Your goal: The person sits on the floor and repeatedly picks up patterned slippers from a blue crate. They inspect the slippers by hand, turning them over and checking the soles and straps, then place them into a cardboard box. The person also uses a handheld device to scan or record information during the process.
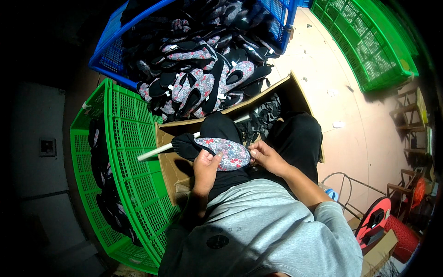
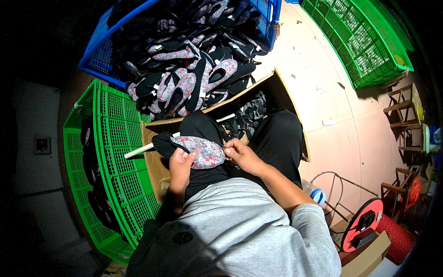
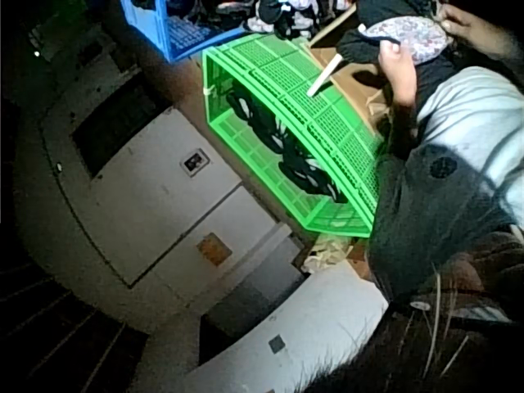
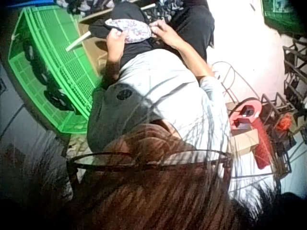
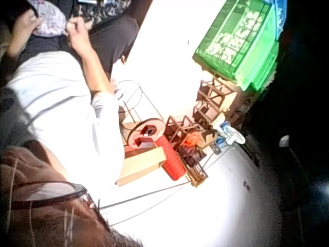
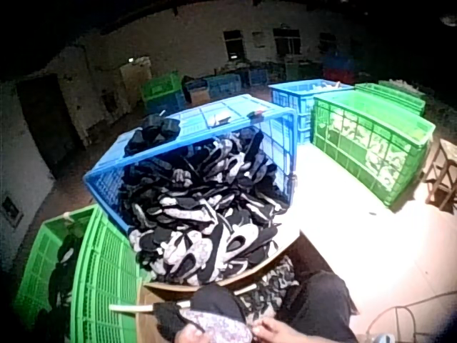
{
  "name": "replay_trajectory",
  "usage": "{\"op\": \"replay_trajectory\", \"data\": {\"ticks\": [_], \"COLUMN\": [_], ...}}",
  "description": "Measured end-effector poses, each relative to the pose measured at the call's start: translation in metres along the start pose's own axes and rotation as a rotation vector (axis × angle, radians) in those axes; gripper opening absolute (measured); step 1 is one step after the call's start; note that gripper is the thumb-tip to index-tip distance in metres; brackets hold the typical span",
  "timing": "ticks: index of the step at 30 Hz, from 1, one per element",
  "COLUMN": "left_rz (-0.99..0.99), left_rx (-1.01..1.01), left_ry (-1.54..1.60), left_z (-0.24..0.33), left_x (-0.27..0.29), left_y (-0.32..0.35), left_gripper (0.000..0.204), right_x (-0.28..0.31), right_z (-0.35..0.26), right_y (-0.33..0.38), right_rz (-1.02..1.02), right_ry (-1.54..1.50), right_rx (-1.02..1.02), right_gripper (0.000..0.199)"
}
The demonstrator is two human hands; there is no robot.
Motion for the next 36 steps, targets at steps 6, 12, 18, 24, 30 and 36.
{"op": "replay_trajectory", "data": {"ticks": [6, 12, 18, 24, 30, 36], "left_rz": [0.004, -0.005, -0.010, -0.005, 0.014, -0.009], "left_rx": [0.007, -0.002, -0.002, -0.020, -0.017, -0.098], "left_ry": [0.031, 0.007, -0.015, -0.066, -0.055, -0.262], "left_z": [0.002, 0.001, 0.004, 0.003, 0.001, 0.012], "left_x": [0.000, 0.000, -0.003, -0.005, -0.004, -0.020], "left_y": [0.000, 0.000, 0.000, 0.000, 0.000, 0.001], "left_gripper": [0.021, 0.021, 0.023, 0.024, 0.022, 0.025], "right_x": [-0.001, -0.003, -0.006, 0.001, 0.003, -0.017], "right_z": [-0.003, -0.014, -0.015, 0.007, 0.000, -0.014], "right_y": [-0.005, -0.001, -0.008, -0.016, -0.005, 0.002], "right_rz": [0.019, 0.018, 0.057, 0.180, 0.388, 0.173], "right_ry": [0.104, 0.166, 0.353, -0.121, -0.209, -0.125], "right_rx": [0.069, 0.088, 0.187, 0.114, -0.185, 0.151], "right_gripper": [0.018, 0.018, 0.016, 0.013, 0.020, 0.033]}}
Point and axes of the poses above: each hand's wrist, its own y-axis away from the middle knuckle, its own x-axis out of the back of the hand, z = x × y, the point moved 4 cm from there along -y, towards the middle knuckle, and after that the axes turned 3 degrees about x, right-handed, at the moved point
